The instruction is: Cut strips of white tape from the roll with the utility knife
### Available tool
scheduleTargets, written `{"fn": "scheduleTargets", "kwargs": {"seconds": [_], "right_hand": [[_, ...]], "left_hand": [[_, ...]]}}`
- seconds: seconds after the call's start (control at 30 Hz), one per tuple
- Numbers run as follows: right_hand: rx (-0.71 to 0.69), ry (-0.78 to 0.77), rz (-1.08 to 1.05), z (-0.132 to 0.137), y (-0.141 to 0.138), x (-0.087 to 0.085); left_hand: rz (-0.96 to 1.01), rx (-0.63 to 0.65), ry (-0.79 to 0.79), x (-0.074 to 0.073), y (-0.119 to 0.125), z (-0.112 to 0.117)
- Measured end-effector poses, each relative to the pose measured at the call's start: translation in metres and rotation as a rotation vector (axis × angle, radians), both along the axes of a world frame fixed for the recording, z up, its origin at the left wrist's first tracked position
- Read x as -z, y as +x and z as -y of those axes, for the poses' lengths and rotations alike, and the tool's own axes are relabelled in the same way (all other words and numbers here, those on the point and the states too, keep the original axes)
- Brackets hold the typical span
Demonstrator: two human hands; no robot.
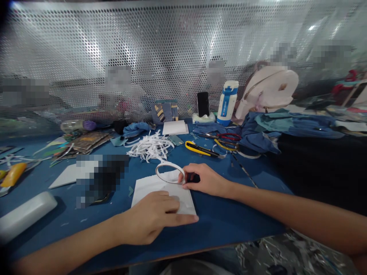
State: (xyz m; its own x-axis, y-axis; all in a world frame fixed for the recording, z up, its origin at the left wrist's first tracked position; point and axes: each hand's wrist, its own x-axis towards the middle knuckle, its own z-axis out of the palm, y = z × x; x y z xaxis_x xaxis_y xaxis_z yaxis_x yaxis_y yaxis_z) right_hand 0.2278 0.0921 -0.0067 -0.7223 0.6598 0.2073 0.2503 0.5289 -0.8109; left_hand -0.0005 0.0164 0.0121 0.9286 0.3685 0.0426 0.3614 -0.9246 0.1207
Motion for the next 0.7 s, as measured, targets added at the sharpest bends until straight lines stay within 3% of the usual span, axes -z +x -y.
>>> {"fn": "scheduleTargets", "kwargs": {"seconds": [0.17, 0.4, 0.6, 0.7], "right_hand": [[0.018, 0.052, 0.028, 0.000, -0.001, 0.001], [0.018, 0.021, 0.019, 0.000, -0.001, 0.000], [0.027, -0.126, -0.112, 0.001, 0.000, 0.002], [0.014, -0.106, -0.159, 0.002, 0.001, 0.000]], "left_hand": [[-0.010, -0.267, 0.062, 0.009, -0.001, -0.005], [-0.052, -0.157, 0.090, 0.008, -0.004, -0.012], [0.054, -0.088, 0.002, 0.004, -0.009, -0.014], [0.129, -0.076, -0.052, 0.004, -0.010, -0.014]]}}
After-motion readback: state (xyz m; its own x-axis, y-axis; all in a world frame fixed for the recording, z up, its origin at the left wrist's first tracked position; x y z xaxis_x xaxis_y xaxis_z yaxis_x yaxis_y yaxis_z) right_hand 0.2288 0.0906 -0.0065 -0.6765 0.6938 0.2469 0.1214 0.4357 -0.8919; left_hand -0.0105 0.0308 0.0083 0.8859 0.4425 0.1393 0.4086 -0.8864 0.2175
